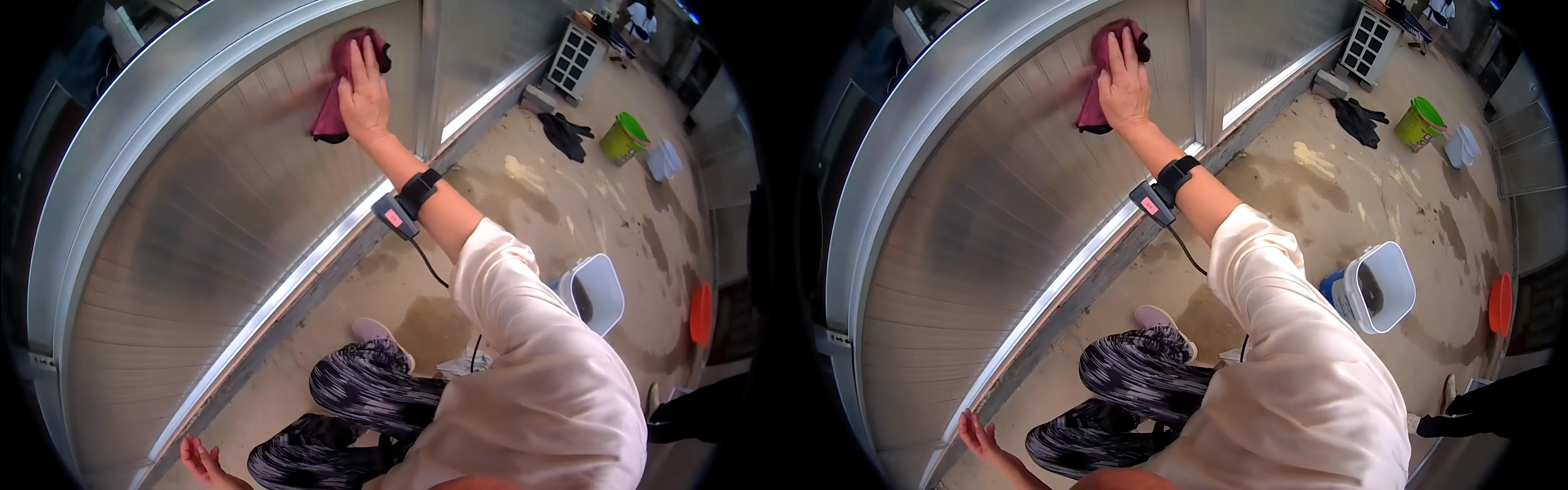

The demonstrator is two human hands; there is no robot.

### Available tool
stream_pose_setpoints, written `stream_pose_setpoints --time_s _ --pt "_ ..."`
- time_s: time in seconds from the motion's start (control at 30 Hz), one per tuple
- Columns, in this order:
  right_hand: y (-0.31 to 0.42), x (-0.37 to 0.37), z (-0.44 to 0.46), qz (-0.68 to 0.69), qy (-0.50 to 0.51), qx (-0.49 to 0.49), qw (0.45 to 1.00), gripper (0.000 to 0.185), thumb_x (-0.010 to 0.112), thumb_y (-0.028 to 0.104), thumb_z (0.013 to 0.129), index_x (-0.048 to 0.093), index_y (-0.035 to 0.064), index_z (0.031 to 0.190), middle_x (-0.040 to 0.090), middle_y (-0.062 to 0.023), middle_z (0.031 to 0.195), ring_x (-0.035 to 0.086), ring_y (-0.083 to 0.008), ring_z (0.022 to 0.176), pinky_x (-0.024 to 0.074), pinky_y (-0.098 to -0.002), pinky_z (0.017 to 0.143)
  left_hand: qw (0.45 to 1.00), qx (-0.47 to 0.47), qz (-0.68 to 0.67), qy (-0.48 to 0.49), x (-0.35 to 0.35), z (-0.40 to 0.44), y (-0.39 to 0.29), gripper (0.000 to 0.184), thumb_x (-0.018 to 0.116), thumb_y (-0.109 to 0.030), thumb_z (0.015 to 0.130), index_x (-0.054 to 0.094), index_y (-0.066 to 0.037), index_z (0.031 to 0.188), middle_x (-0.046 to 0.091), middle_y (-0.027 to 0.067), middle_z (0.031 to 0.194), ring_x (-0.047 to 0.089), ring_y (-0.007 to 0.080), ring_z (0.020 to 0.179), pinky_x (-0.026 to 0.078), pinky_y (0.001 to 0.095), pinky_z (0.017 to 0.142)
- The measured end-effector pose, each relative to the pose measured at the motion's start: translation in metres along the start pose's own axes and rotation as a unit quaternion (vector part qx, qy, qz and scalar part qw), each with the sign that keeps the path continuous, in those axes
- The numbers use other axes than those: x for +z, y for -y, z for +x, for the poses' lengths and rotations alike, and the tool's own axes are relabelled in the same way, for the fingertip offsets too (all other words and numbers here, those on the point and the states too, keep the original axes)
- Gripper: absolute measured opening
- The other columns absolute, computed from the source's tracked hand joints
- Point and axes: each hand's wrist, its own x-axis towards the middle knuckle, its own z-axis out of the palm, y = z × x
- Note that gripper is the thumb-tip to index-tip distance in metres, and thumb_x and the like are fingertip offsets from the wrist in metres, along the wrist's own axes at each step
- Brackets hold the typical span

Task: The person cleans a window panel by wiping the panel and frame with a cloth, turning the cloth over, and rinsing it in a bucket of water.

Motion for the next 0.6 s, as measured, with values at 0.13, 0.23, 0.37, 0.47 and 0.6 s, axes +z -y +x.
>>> stream_pose_setpoints --time_s 0.13,0.23,0.37,0.47,0.6 --pt "-0.062 -0.014 0.054 -0.024 -0.015 0.133 0.991 0.058 0.040 0.026 0.082 0.028 0.0161 0.138 0.029 -0.0080 0.143 0.036 -0.0313 0.124 0.0368 -0.0378 0.096 0.997 -0.074 0.013 -0.027 -0.010 -0.016 0.012 0.037 0.051 -0.025 0.088 0.047 -0.012 0.122 0.048 0.0048 0.127 0.045 0.0138 0.115 0.037 0.0309 0.086" --pt "-0.096 -0.002 0.031 -0.060 -0.062 0.114 0.990 0.058 0.041 0.021 0.080 0.031 0.0129 0.136 0.030 -0.0100 0.142 0.047 -0.0372 0.110 0.0390 -0.0419 0.092 0.995 -0.094 0.024 -0.022 -0.016 -0.018 0.018 0.037 0.050 -0.025 0.088 0.047 -0.012 0.122 0.049 0.0055 0.126 0.045 0.0139 0.114 0.037 0.0313 0.087" --pt "-0.131 0.031 -0.068 -0.022 -0.034 0.376 0.926 0.060 0.036 0.026 0.082 0.025 0.0095 0.139 0.026 -0.0141 0.143 0.034 -0.0343 0.125 0.0312 -0.0401 0.101 0.993 -0.112 0.032 -0.034 0.003 -0.025 -0.002 0.037 0.051 -0.024 0.087 0.048 -0.011 0.121 0.049 0.0068 0.126 0.046 0.0139 0.112 0.037 0.0311 0.086" --pt "-0.194 0.070 -0.181 0.179 0.027 0.499 0.848 0.059 0.036 0.012 0.084 0.017 -0.0008 0.139 0.032 -0.0195 0.138 0.035 -0.0276 0.125 0.0328 -0.0331 0.099 0.994 -0.107 0.036 -0.006 0.020 -0.018 -0.014 0.037 0.053 -0.023 0.087 0.048 -0.009 0.120 0.049 0.0070 0.125 0.046 0.0139 0.112 0.038 0.0293 0.084" --pt "-0.100 0.049 -0.187 0.142 0.113 0.506 0.843 0.066 0.043 0.011 0.083 0.012 0.0015 0.141 0.019 -0.0199 0.144 0.020 -0.0303 0.133 0.0199 -0.0323 0.107 0.996 -0.072 0.010 0.044 0.044 -0.012 -0.014 0.037 0.054 -0.022 0.087 0.048 -0.009 0.121 0.049 0.0070 0.125 0.047 0.0135 0.111 0.038 0.0276 0.083"
